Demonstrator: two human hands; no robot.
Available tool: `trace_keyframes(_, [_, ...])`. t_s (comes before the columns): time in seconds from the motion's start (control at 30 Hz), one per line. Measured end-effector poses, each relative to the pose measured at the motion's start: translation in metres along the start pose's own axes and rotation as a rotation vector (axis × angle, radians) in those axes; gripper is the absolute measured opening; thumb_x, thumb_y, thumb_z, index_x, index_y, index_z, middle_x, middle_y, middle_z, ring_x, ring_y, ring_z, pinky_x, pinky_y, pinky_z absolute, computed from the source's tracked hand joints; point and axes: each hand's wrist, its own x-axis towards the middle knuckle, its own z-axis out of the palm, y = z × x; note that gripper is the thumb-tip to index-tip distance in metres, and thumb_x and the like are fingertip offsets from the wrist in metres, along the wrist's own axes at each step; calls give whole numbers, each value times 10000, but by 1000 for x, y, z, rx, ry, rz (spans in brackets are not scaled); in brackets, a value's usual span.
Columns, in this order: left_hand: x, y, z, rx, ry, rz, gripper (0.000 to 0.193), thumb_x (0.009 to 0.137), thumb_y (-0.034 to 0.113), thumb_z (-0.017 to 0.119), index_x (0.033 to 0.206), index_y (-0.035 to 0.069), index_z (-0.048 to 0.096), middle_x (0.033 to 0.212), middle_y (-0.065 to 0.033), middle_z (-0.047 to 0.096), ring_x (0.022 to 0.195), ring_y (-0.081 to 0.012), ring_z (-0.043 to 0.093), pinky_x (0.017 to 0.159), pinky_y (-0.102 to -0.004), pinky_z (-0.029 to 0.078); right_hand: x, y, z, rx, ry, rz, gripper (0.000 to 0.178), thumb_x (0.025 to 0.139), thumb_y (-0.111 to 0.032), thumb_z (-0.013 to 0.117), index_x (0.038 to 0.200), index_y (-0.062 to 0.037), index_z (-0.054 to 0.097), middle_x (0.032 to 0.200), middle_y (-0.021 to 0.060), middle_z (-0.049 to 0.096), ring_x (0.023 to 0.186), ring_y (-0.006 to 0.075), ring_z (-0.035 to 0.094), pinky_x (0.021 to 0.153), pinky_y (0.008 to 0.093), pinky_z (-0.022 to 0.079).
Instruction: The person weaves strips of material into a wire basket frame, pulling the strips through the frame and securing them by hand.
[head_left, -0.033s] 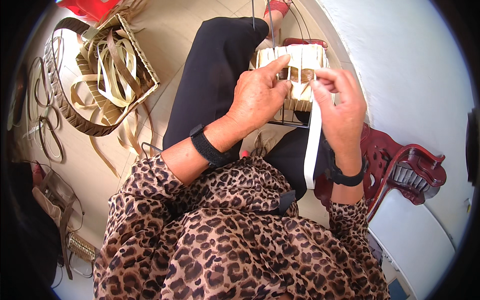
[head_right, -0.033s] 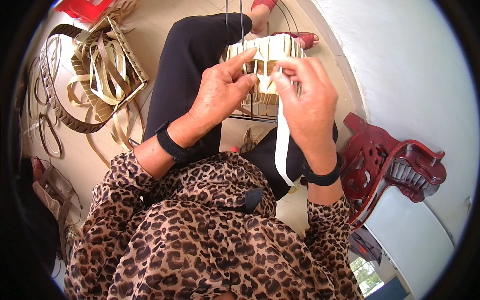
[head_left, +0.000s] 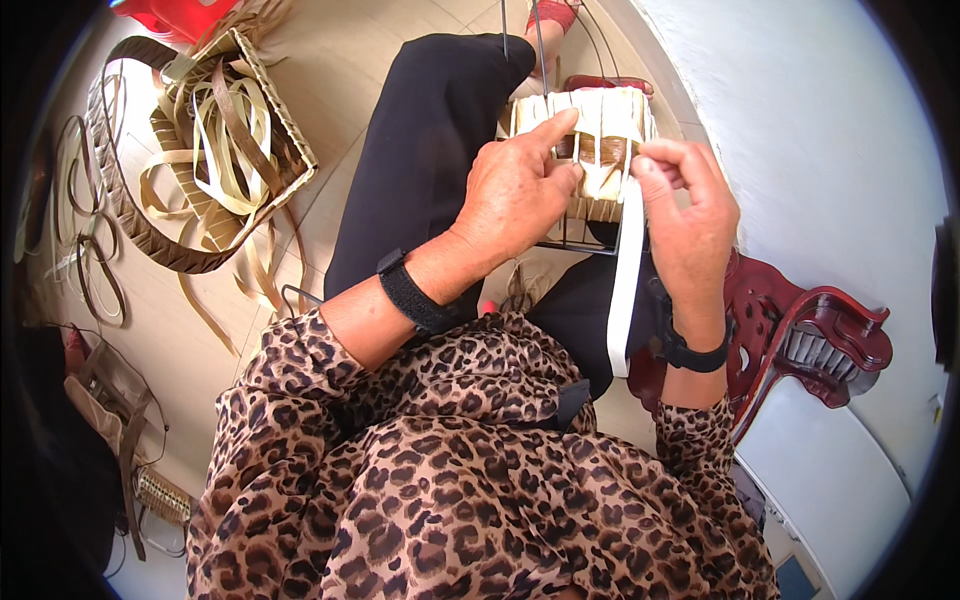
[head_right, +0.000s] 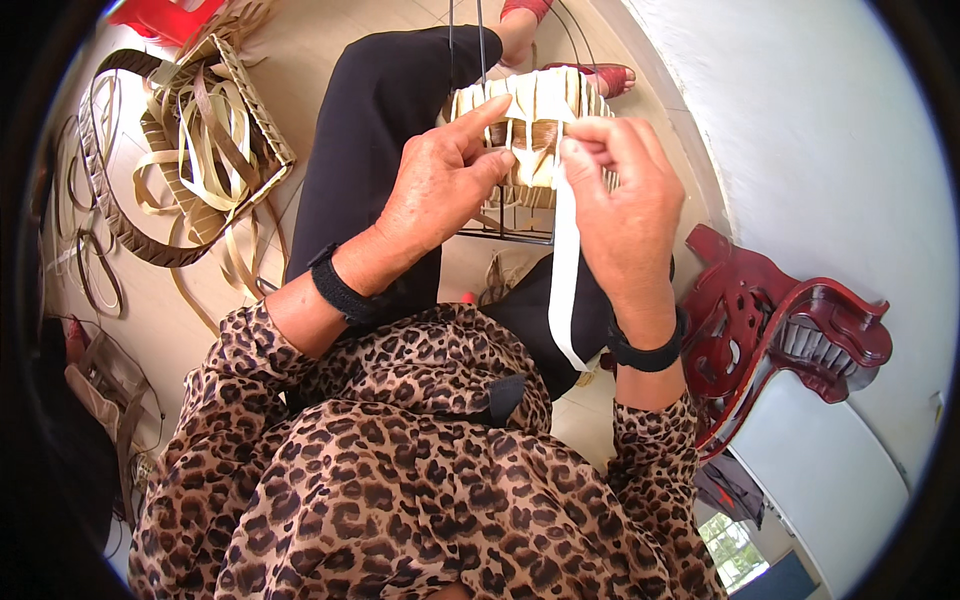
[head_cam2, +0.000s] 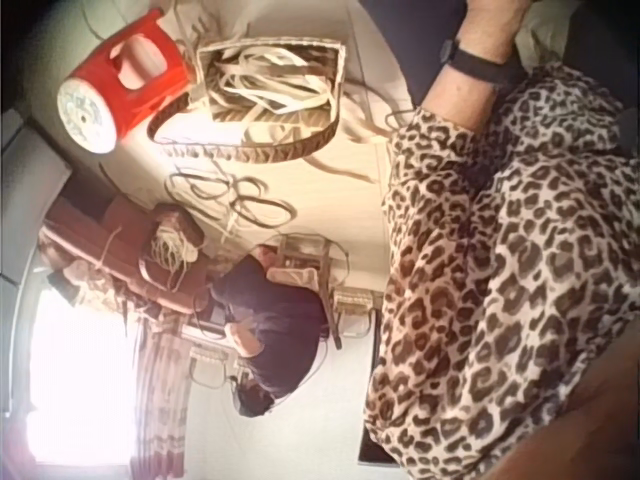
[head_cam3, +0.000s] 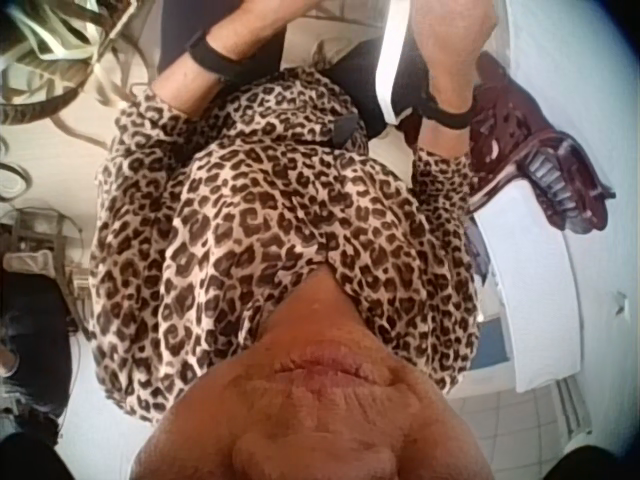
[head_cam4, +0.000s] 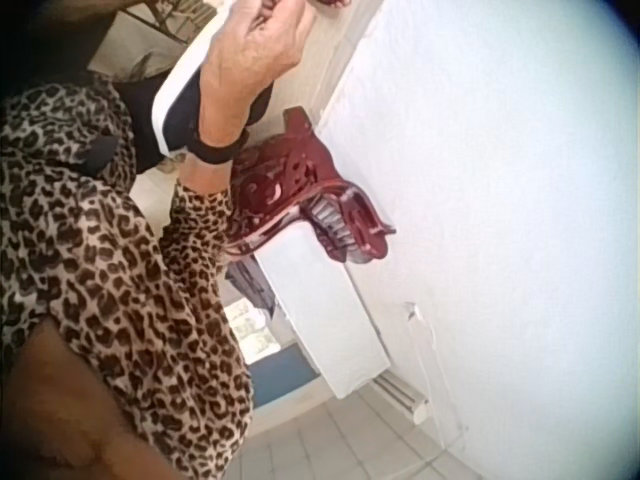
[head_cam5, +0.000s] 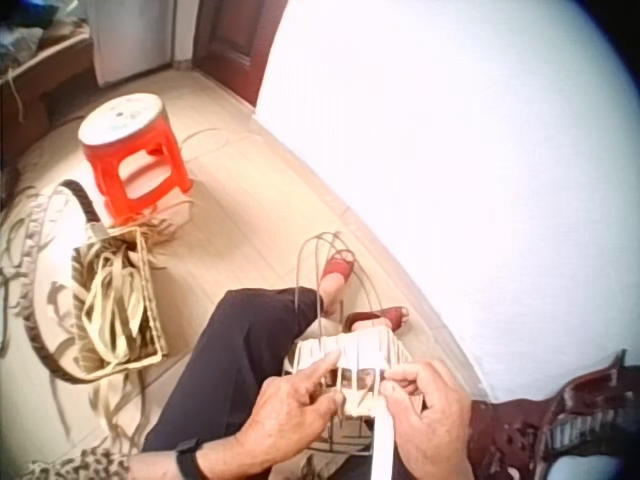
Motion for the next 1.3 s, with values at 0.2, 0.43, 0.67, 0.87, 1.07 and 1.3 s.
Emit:
trace_keyframes(0.2, [-1, -3, 0, 39, 12, 117, 589, 736, 118, 694, 1274, 40, 469, 526, -8, 459, 483, -65, 429, 488, -237, 398, -23, 0, 1, 169, 4, 366, 57, 806, -47, 614, 816, 2, 586, 671, 6, 550, 586, 49, 482, 537, 206, 417])
trace_keyframes(0.43, [0, -4, -1, 60, 28, 132, 604, 730, 186, 729, 1256, 21, 482, 517, -13, 447, 473, -67, 409, 469, -245, 382, -2, -2, -2, -6, -2, 139, 140, 753, -47, 631, 883, -8, 595, 758, 67, 552, 646, 136, 531, 596, 258, 445])
trace_keyframes(0.67, [1, 0, -3, 125, -6, 84, 573, 714, 264, 706, 1205, 33, 523, 623, -98, 590, 583, -217, 592, 602, -341, 477, 33, 1, 4, -228, -185, -200, 174, 716, -88, 602, 884, -48, 623, 850, 92, 541, 779, 254, 561, 666, 345, 461])
trace_keyframes(0.87, [0, 1, -3, 97, -19, 58, 556, 720, 269, 703, 1196, 39, 532, 629, -91, 596, 596, -211, 595, 601, -336, 474, 34, 2, 8, -431, -199, -276, 94, 723, -111, 588, 798, -58, 609, 820, 76, 502, 798, 247, 553, 651, 358, 469])
trace_keyframes(1.07, [-1, 1, 0, 145, 47, 139, 581, 742, 246, 723, 1245, 51, 505, 521, -25, 471, 492, -84, 436, 500, -268, 408, 32, 4, 7, -344, -160, -302, 64, 720, -73, 586, 782, -58, 581, 821, 80, 487, 751, 256, 555, 627, 364, 474])
trace_keyframes(1.3, [0, 0, 3, 149, 36, 42, 523, 734, 295, 673, 1185, 63, 542, 643, -108, 612, 650, -257, 623, 639, -369, 486, 30, 10, 14, -290, -88, -362, 73, 714, -37, 598, 779, -59, 572, 803, 71, 479, 695, 254, 568, 616, 359, 483])
